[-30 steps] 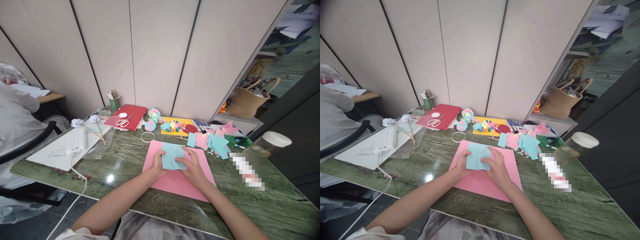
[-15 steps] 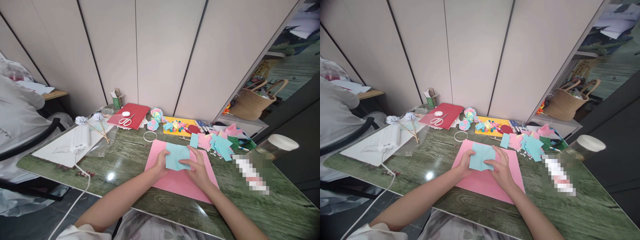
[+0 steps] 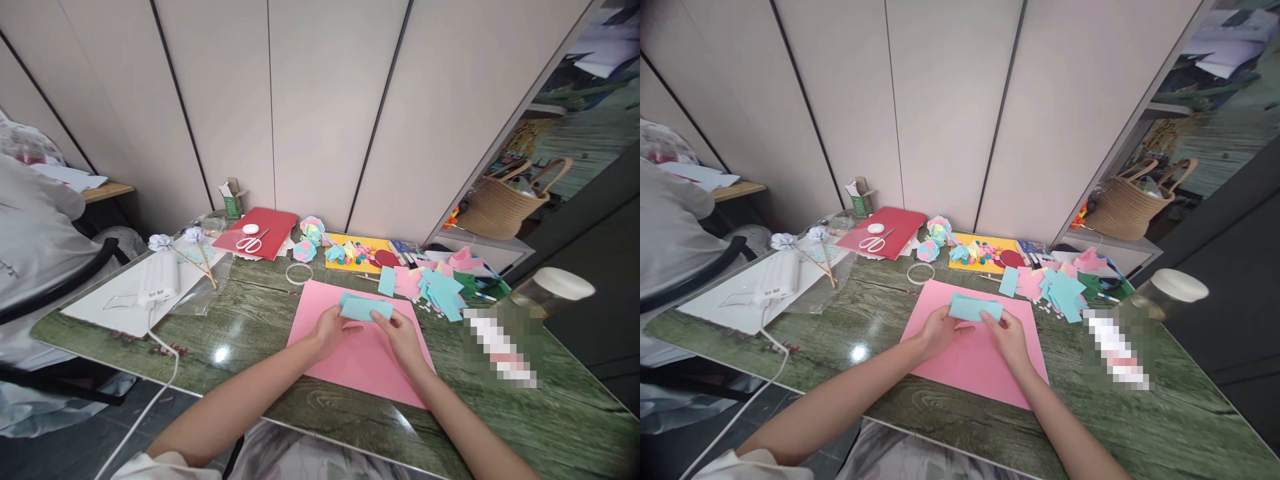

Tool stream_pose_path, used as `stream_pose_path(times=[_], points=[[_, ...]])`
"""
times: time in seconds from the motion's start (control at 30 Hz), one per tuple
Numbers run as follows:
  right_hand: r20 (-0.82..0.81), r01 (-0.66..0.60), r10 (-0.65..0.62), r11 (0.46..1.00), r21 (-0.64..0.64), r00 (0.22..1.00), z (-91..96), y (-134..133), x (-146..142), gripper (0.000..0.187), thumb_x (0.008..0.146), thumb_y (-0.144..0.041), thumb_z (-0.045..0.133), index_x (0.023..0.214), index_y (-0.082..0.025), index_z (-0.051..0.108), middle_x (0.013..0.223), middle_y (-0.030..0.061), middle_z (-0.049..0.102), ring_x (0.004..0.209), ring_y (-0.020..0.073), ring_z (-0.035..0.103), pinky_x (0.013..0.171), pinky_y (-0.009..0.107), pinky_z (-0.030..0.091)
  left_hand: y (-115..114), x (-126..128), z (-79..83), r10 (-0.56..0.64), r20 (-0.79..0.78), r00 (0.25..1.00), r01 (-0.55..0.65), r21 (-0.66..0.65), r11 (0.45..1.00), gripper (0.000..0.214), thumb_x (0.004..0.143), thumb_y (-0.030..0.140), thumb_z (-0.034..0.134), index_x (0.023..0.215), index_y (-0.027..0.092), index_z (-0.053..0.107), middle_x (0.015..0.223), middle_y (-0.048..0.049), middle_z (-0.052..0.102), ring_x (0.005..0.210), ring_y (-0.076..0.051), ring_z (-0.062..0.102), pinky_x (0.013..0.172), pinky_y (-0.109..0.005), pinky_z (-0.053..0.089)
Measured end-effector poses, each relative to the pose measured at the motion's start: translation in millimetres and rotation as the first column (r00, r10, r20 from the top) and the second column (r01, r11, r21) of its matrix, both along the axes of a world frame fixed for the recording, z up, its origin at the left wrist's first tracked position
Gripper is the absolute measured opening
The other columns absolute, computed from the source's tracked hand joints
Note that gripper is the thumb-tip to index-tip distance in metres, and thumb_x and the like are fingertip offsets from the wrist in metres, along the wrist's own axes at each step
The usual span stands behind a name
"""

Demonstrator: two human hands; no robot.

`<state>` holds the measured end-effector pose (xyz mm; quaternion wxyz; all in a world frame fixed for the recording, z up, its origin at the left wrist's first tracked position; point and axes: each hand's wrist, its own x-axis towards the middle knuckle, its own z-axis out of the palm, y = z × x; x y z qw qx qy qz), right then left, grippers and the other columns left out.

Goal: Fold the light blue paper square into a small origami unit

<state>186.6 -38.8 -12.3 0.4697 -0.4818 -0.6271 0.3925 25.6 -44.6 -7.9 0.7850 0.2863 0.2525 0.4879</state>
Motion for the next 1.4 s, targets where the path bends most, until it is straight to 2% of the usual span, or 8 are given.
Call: stream_pose_path(times=[0.13, 0.23, 0.4, 0.5, 0.9, 1.03, 1.17, 1.4], points=[[-0.008, 0.022, -0.022, 0.999, -0.024, 1.0, -3.1, 3, 4, 0.023, 0.072, -0.036, 0.057, 0.08, -0.014, 0.06, 0.079, 0.0051, 0.062, 0.073, 0.0183, 0.053, 0.066, 0.029, 0.042, 3, -2, -1.3, -0.018, -0.007, 1.0, 0.018, -0.027, 0.999, 0.028, 0.071, 0.024, 0.043, 0.092, 0.015, 0.058, 0.1, -0.0086, 0.058, 0.095, -0.022, 0.051, 0.08, -0.039, 0.041], [0.025, -0.022, 0.023, 0.999, -0.044, 0.999, 0.5, 3, 5, 0.022, 0.071, -0.034, 0.058, 0.079, -0.014, 0.06, 0.077, 0.0043, 0.062, 0.07, 0.0173, 0.052, 0.064, 0.028, 0.042, 7, -9, 2.8, -0.015, -0.065, 0.998, 0.015, -0.008, 1.0, 0.034, 0.074, 0.041, 0.046, 0.091, 0.015, 0.06, 0.095, -0.0089, 0.059, 0.09, -0.022, 0.052, 0.074, -0.035, 0.043], [0.17, -0.108, 0.11, 0.994, -0.02, 0.979, 6.8, 2, 6, 0.018, 0.072, -0.032, 0.056, 0.076, -0.014, 0.058, 0.071, 0.0019, 0.059, 0.066, 0.0157, 0.05, 0.061, 0.026, 0.04, 11, -17, 9.4, 0.009, -0.445, 0.895, 0.103, 0.227, 0.968, 0.035, 0.062, 0.04, 0.065, 0.086, 0.014, 0.064, 0.084, -0.0068, 0.06, 0.076, -0.017, 0.054, 0.062, -0.025, 0.04], [0.23, -0.108, 0.103, 0.994, 0.008, 0.968, 6.6, 2, 6, 0.017, 0.072, -0.032, 0.055, 0.072, -0.015, 0.056, 0.068, 0.0007, 0.056, 0.064, 0.0149, 0.048, 0.06, 0.025, 0.038, 12, -17, 6.7, 0.066, -0.531, 0.845, 0.137, 0.333, 0.933, 0.035, 0.054, 0.032, 0.072, 0.083, 0.013, 0.064, 0.081, -0.0066, 0.062, 0.074, -0.016, 0.054, 0.062, -0.025, 0.039], [0.069, 0.025, -0.028, 0.999, 0.039, 0.997, 9.4, -2, -1, 0.024, 0.069, -0.036, 0.059, 0.062, -0.018, 0.045, 0.059, -0.003, 0.042, 0.056, 0.011, 0.039, 0.05, 0.022, 0.033, 13, -12, -5.9, 0.205, -0.455, 0.866, -0.021, 0.376, 0.926, 0.033, 0.055, 0.028, 0.072, 0.083, 0.013, 0.064, 0.086, -0.0085, 0.063, 0.076, -0.018, 0.056, 0.065, -0.026, 0.043], [-0.126, 0.073, -0.068, 0.997, 0.033, 0.99, 7.7, -3, -4, 0.027, 0.065, -0.033, 0.064, 0.08, -0.021, 0.045, 0.066, -0.0029, 0.047, 0.06, 0.0116, 0.044, 0.053, 0.022, 0.038, 9, -9, -3.4, 0.208, -0.422, 0.882, -0.041, 0.371, 0.928, 0.034, 0.055, 0.028, 0.072, 0.084, 0.013, 0.064, 0.084, -0.0077, 0.063, 0.074, -0.018, 0.056, 0.063, -0.026, 0.043], [-0.232, 0.006, -0.019, 0.998, -0.058, 0.973, 6.4, -5, -6, 0.044, 0.065, -0.033, 0.065, 0.103, -0.023, 0.044, 0.085, 0.0022, 0.055, 0.073, 0.015, 0.051, 0.062, 0.025, 0.043, 7, -7, -3.7, 0.229, -0.386, 0.894, -0.085, 0.356, 0.931, 0.032, 0.054, 0.027, 0.073, 0.082, 0.013, 0.064, 0.085, -0.0075, 0.064, 0.075, -0.018, 0.056, 0.065, -0.027, 0.043], [-0.188, -0.091, 0.051, 0.973, -0.211, 0.981, 0.8, -9, -9, 0.027, 0.066, -0.037, 0.063, 0.08, -0.014, 0.062, 0.081, 0.0071, 0.065, 0.078, 0.0211, 0.057, 0.072, 0.031, 0.043, 8, -7, -6.3, 0.218, -0.363, 0.906, -0.101, 0.316, 0.943, 0.033, 0.054, 0.027, 0.073, 0.083, 0.013, 0.064, 0.084, -0.0073, 0.064, 0.074, -0.017, 0.056, 0.065, -0.026, 0.042]])
